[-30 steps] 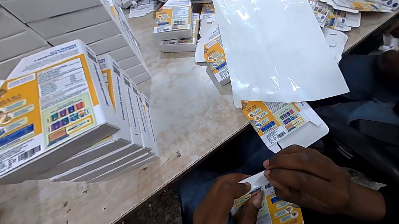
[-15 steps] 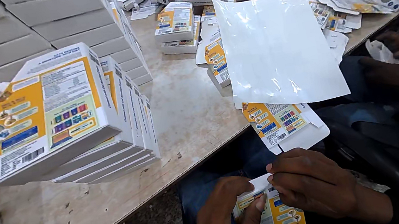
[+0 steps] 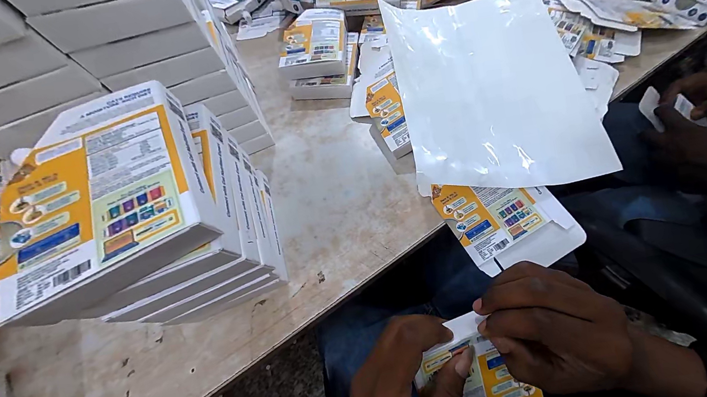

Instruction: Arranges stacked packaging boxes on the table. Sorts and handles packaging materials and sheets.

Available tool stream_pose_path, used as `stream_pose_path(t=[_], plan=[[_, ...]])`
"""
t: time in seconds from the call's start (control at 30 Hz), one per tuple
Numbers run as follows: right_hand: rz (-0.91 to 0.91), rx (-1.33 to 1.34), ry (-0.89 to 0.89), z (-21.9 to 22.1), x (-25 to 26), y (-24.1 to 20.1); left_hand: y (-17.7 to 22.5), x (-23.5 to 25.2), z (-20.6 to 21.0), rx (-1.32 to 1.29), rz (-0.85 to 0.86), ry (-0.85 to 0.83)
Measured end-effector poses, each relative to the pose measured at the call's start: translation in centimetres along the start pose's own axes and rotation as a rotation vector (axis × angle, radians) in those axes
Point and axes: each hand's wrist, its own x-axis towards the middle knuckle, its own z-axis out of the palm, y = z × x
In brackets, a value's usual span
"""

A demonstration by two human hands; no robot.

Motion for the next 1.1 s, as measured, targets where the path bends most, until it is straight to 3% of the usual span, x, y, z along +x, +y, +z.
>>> stream_pose_path(t=[0.37, 0.57, 0.77, 1.1], plan=[[0.246, 0.304, -0.085, -0.8, 0.6, 0.1, -0.1, 0.0, -0.2, 0.000, 0.019, 0.004], [0.275, 0.457, -0.202, -1.0, 0.4, 0.5, -0.2, -0.1, -0.2, -0.080, 0.019, 0.011], [0.198, 0.460, -0.321, -1.3, 0.9, 0.8, -0.3, -0.2, -0.3, -0.151, -0.016, 0.013], [-0.201, -0.061, -0.549, -3.3, 0.6, 1.3, -1.2, -0.1, -0.7, -0.221, -0.065, -0.056]])
